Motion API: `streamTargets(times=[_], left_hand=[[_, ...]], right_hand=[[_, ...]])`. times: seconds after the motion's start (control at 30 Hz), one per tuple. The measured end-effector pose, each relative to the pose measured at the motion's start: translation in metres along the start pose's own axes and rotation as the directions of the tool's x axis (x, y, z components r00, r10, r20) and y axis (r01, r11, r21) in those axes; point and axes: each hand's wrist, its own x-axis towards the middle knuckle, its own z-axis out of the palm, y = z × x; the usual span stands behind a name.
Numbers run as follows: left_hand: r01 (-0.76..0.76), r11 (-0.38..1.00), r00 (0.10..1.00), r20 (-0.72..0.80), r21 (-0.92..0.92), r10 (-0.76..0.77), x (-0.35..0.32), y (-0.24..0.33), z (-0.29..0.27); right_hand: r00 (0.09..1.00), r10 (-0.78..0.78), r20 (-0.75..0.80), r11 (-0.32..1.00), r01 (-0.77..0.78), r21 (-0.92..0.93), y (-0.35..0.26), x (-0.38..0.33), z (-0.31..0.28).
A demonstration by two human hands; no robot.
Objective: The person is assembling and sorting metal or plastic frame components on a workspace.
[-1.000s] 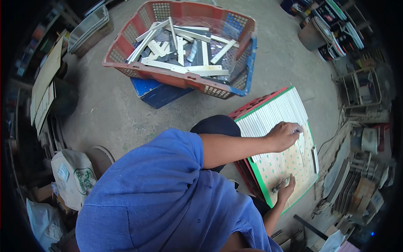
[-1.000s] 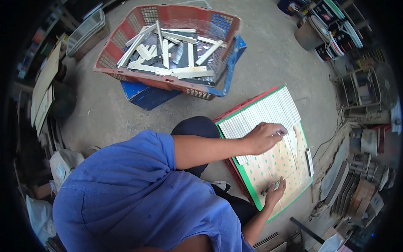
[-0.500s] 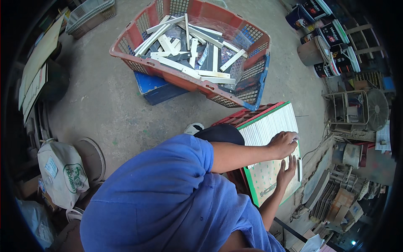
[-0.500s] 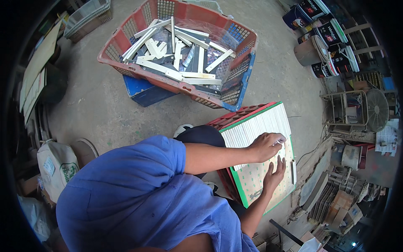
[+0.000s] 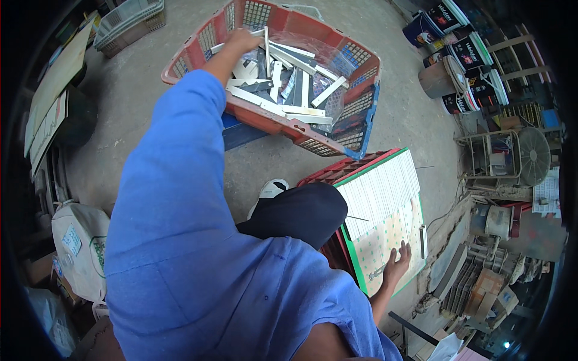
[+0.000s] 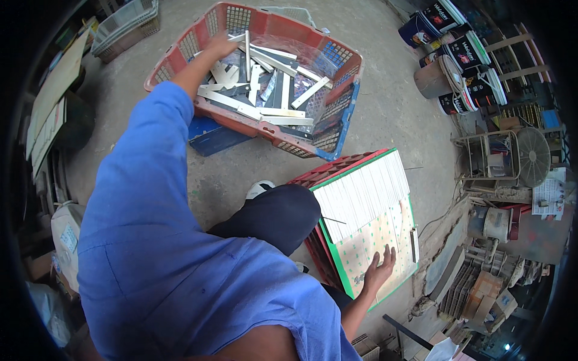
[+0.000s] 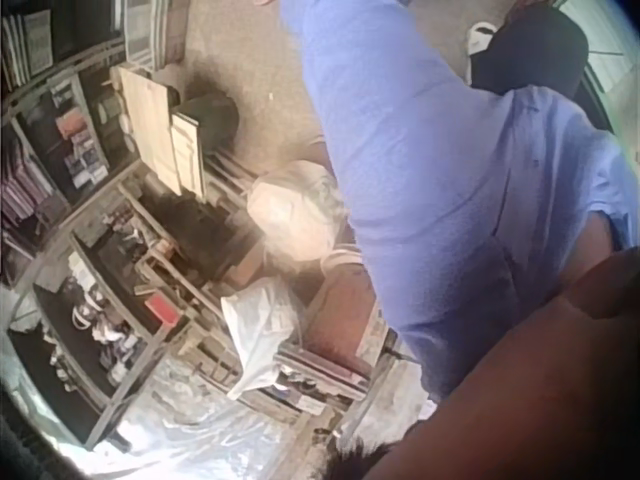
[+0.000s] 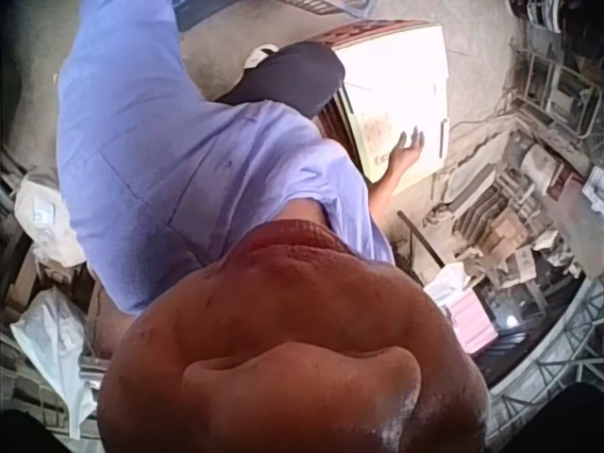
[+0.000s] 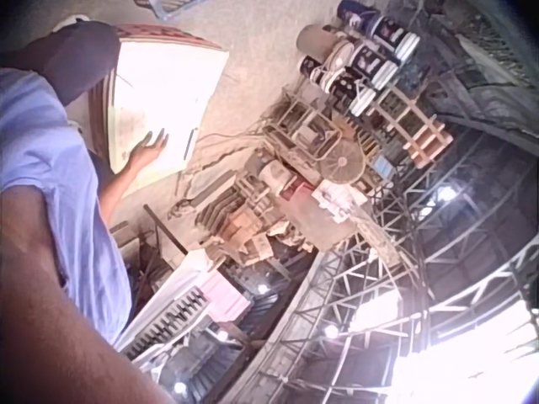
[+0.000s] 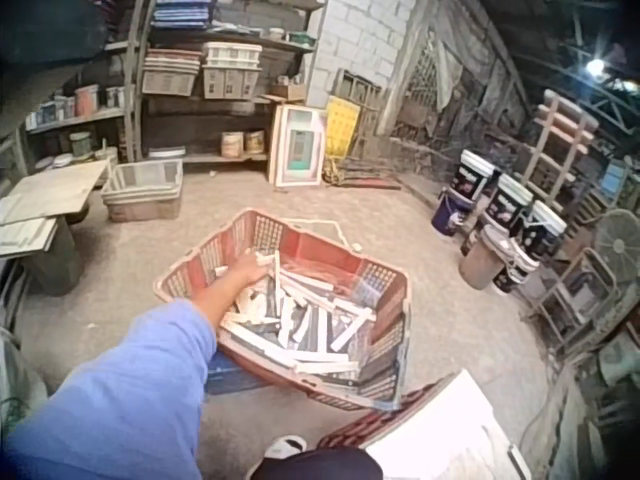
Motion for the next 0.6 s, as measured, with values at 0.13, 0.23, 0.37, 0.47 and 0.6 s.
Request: streamTargets(times=[0.13,0.23,0.37,0.47,0.6], left_hand=[[0.141,0.989,0.978,0.150,0.051,-0.147,0.022,-0.060,0.036],[0.114,0.991,0.963,0.239,0.068,-0.127,0.009,-0.057,0.018],[0.157,0.987,0.933,0.331,-0.019,-0.142,0.018,-0.065,0.030],[0.079,0.990,0.943,0.314,0.120,-0.113,0.031,-0.052,0.047],[0.003,0.999,0.957,0.288,0.048,-0.017,0.052,-0.087,0.074]], right_hand=[[0.997,-0.081,-0.003,0.991,0.080,-0.109,0.008,-0.006,0.007],[1.000,-0.017,0.025,0.997,0.019,-0.080,0.008,-0.014,0.005],[1.000,0.022,0.022,0.997,-0.020,-0.079,0.010,-0.023,0.010],[1.000,0.013,-0.012,0.997,-0.014,-0.075,0.012,-0.031,0.009],[1.000,-0.018,-0.023,0.985,0.014,-0.170,0.017,-0.031,-0.004]])
